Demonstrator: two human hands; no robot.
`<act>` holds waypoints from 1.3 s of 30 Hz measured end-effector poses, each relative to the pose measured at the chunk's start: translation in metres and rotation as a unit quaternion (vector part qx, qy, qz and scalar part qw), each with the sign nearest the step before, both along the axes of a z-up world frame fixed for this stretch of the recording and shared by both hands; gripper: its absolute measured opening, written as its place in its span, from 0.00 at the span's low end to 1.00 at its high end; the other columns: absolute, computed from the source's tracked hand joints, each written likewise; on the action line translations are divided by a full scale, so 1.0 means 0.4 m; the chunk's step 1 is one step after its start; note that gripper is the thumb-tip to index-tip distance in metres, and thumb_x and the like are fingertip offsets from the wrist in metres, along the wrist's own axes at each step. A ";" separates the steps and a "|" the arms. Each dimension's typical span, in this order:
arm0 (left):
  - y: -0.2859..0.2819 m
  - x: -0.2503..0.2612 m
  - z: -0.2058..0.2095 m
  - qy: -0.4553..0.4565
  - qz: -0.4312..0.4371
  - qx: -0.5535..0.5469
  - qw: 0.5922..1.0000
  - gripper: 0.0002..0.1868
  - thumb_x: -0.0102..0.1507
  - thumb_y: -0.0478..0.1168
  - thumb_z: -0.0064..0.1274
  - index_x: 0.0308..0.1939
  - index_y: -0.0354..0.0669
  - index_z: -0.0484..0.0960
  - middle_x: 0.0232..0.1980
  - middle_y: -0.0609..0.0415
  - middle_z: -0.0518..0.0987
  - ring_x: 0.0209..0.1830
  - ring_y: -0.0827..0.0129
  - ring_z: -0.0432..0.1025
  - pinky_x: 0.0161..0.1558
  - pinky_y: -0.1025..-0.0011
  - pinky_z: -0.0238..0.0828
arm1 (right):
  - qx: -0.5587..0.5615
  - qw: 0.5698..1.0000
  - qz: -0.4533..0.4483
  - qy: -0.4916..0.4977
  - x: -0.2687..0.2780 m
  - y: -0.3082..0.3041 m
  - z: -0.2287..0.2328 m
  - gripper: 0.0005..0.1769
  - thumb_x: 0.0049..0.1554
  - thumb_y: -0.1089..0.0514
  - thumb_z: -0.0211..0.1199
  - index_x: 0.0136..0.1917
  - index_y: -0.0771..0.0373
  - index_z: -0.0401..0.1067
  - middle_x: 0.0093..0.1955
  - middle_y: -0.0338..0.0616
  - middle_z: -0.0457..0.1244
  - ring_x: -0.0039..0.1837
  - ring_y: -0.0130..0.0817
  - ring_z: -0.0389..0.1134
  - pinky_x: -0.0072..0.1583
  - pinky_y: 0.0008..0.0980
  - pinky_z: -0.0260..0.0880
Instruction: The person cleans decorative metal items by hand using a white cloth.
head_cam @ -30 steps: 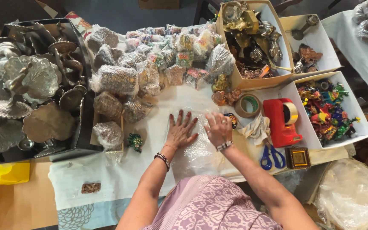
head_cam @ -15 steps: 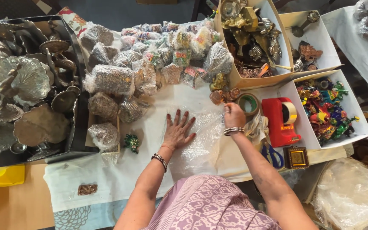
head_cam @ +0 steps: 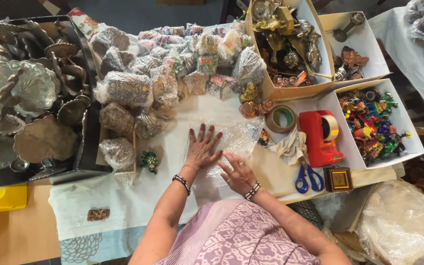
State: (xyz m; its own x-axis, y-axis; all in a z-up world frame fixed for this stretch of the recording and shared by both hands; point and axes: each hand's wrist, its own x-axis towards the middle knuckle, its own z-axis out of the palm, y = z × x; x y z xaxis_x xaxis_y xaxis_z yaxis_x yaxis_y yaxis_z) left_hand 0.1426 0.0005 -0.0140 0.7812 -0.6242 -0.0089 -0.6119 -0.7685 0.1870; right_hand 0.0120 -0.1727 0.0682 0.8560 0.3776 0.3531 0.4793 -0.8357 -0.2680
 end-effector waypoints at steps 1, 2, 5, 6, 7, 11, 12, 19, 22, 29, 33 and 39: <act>0.002 0.002 -0.001 -0.001 0.001 0.001 1.000 0.40 0.64 0.71 0.33 0.79 0.70 0.52 0.84 0.55 0.45 0.84 0.48 0.30 0.73 0.32 0.18 | 0.001 1.000 0.001 -0.001 -0.012 -0.011 -0.024 0.27 0.54 0.53 0.67 0.66 0.56 0.70 0.73 0.56 0.58 0.73 0.52 0.59 0.71 0.49 0.60; 0.002 -0.001 -0.003 -0.006 0.011 -0.003 1.000 0.41 0.64 0.71 0.34 0.79 0.70 0.52 0.84 0.54 0.45 0.84 0.48 0.30 0.74 0.32 0.18 | -0.021 0.998 -0.029 0.047 -0.027 -0.025 -0.047 0.28 0.52 0.51 0.68 0.65 0.56 0.70 0.73 0.57 0.56 0.73 0.53 0.57 0.71 0.50 0.58; 0.010 0.011 0.010 -0.005 0.044 -0.018 0.999 0.42 0.64 0.72 0.35 0.80 0.69 0.52 0.84 0.52 0.44 0.84 0.48 0.30 0.74 0.32 0.19 | -0.030 0.995 -0.079 0.055 -0.066 -0.085 -0.085 0.29 0.51 0.50 0.68 0.66 0.55 0.70 0.73 0.54 0.56 0.74 0.53 0.56 0.71 0.50 0.58; 0.015 0.012 0.016 0.005 0.064 -0.027 0.998 0.43 0.64 0.73 0.35 0.80 0.68 0.52 0.84 0.51 0.43 0.84 0.48 0.30 0.74 0.32 0.20 | -0.016 0.995 -0.100 0.020 -0.084 -0.106 -0.094 0.28 0.53 0.51 0.67 0.67 0.54 0.69 0.73 0.51 0.56 0.74 0.51 0.57 0.72 0.48 0.58; 0.022 0.023 0.027 0.005 0.065 -0.026 0.998 0.43 0.64 0.73 0.35 0.80 0.68 0.52 0.84 0.51 0.43 0.84 0.48 0.30 0.74 0.32 0.20 | -0.016 0.995 -0.099 0.020 -0.091 -0.121 -0.096 0.28 0.53 0.51 0.67 0.67 0.54 0.69 0.73 0.51 0.56 0.74 0.51 0.57 0.72 0.48 0.58; 0.030 0.057 0.080 0.065 0.177 0.011 0.982 0.44 0.65 0.74 0.36 0.81 0.66 0.51 0.86 0.51 0.39 0.85 0.49 0.28 0.75 0.35 0.18 | -0.033 0.975 -0.175 0.136 -0.105 -0.157 -0.103 0.32 0.52 0.50 0.68 0.69 0.56 0.67 0.74 0.54 0.57 0.75 0.53 0.56 0.71 0.48 0.58; 0.032 0.060 0.096 0.110 0.203 0.045 0.972 0.45 0.65 0.75 0.36 0.82 0.66 0.50 0.86 0.51 0.38 0.86 0.49 0.27 0.76 0.36 0.18 | -0.036 0.973 -0.179 0.142 -0.107 -0.156 -0.105 0.32 0.52 0.50 0.68 0.68 0.55 0.67 0.73 0.53 0.57 0.75 0.53 0.56 0.71 0.48 0.59; -0.015 -0.087 0.031 -0.185 0.088 0.015 0.979 0.43 0.74 0.74 0.35 0.86 0.59 0.51 0.88 0.47 0.38 0.87 0.55 0.26 0.79 0.37 0.12 | -0.029 0.977 -0.178 0.112 -0.084 -0.134 -0.110 0.31 0.51 0.57 0.65 0.69 0.52 0.69 0.73 0.53 0.58 0.73 0.54 0.58 0.69 0.50 0.59; 0.016 -0.145 0.081 -0.022 0.039 -0.047 0.998 0.45 0.65 0.74 0.34 0.81 0.63 0.49 0.85 0.49 0.36 0.84 0.53 0.23 0.72 0.32 0.08 | -0.041 0.978 -0.176 0.109 -0.081 -0.155 -0.104 0.26 0.51 0.59 0.63 0.65 0.49 0.73 0.72 0.51 0.61 0.73 0.53 0.59 0.72 0.49 0.60; 0.029 -0.160 0.021 0.024 0.032 -0.008 0.999 0.47 0.62 0.77 0.29 0.81 0.66 0.44 0.85 0.51 0.32 0.84 0.51 0.21 0.71 0.34 0.07 | -0.040 0.977 -0.197 0.072 -0.022 -0.126 -0.075 0.24 0.58 0.51 0.64 0.68 0.53 0.69 0.73 0.49 0.61 0.77 0.49 0.58 0.76 0.51 0.56; 0.029 -0.159 0.038 0.028 0.032 -0.005 0.999 0.48 0.62 0.77 0.30 0.81 0.66 0.45 0.85 0.50 0.34 0.83 0.50 0.23 0.71 0.32 0.08 | -0.008 0.996 -0.086 0.008 0.029 -0.049 -0.057 0.36 0.57 0.45 0.64 0.77 0.46 0.62 0.80 0.53 0.53 0.80 0.51 0.52 0.77 0.50 0.51; 0.066 -0.160 0.043 0.036 0.027 0.005 0.999 0.46 0.63 0.75 0.33 0.81 0.65 0.50 0.85 0.50 0.41 0.85 0.52 0.28 0.74 0.35 0.13 | -0.147 0.961 -0.096 0.215 0.031 -0.078 -0.165 0.34 0.62 0.34 0.50 0.80 0.36 0.51 0.85 0.41 0.39 0.84 0.48 0.35 0.77 0.63 0.30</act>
